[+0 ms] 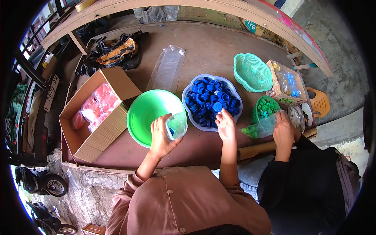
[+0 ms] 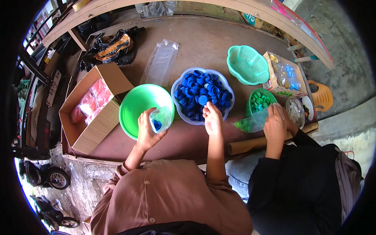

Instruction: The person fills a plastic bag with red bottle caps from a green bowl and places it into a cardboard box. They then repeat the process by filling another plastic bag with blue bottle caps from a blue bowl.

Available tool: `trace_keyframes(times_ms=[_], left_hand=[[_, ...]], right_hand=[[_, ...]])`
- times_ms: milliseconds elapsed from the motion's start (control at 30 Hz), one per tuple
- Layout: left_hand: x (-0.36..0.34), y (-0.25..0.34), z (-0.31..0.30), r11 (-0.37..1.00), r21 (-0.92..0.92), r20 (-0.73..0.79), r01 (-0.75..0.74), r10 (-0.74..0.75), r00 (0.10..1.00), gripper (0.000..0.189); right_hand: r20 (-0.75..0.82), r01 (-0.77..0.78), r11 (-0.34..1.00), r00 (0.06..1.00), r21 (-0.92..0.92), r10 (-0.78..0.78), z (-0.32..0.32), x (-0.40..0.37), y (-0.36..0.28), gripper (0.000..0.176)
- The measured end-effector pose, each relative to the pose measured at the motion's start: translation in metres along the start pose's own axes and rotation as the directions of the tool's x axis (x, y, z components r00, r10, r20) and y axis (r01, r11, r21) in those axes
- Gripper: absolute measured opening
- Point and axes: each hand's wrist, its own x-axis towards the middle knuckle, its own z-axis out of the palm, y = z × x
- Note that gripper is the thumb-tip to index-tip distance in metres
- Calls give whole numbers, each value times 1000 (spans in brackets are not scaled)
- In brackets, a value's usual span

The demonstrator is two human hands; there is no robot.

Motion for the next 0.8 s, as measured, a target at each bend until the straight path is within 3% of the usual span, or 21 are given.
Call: trace_keyframes(times_ms=[167, 233, 300, 333, 367, 467, 500, 533, 567, 600, 633, 700, 800], left_hand=[[0, 1, 0, 1000, 1, 2, -7, 7, 1000, 72], [1, 2, 0, 1000, 3, -1, -12, 12, 1000, 73], [0, 1, 1, 1000, 2, -16, -16, 16, 1000, 73], [-1, 0, 2, 1000, 2, -14, -17, 17, 1000, 73], [-1, -1, 4, 1000, -1, -20, -28, 28, 999, 73], [0, 0, 3, 1000, -4, -26, -29, 29, 999, 72], [0, 0, 2, 1000, -7, -26, -17, 17, 1000, 72], [-1, 0, 1, 1000, -6, -25, -17, 17, 1000, 72], [-1, 0, 1, 1000, -8, -27, -8, 8, 1000, 72], [-1, 0, 1, 1000, -10, -31, 0, 0, 1000, 71], [-1, 0, 1, 1000, -11, -34, -1, 1, 999, 71], [-1, 0, 1, 1000, 2, -39, -22, 22, 999, 72], [-1, -1, 1, 1000, 5, -32, -8, 8, 999, 72]], right_hand=[[379, -90, 978, 925, 188, 12, 25, -16, 10, 13], [432, -117, 977, 901, 176, 30, 37, -24, 17, 12], [487, 90, 987, 873, -129, -16, 39, -25, 32, 16], [617, 458, 793, 775, -402, -134, 55, -34, 29, 19], [758, 742, 405, 632, -534, -161, 71, -44, 20, 23], [688, 730, 358, 677, -583, -260, 80, -46, 12, 28], [575, 661, 469, 747, -586, -335, 78, -42, 10, 22], [484, 624, 365, 775, -691, -407, 65, -28, 11, 19], [446, 592, 110, 703, -798, -554, 47, -13, 15, 14], [455, 469, -147, 653, -871, -606, 28, 1, 16, 12], [387, 323, -219, 671, -920, -632, 19, 5, 16, 12], [331, 205, -266, 701, -942, -632, 7, 12, 14, 16], [309, 170, -284, 758, -944, -574, -3, 19, 16, 19]])
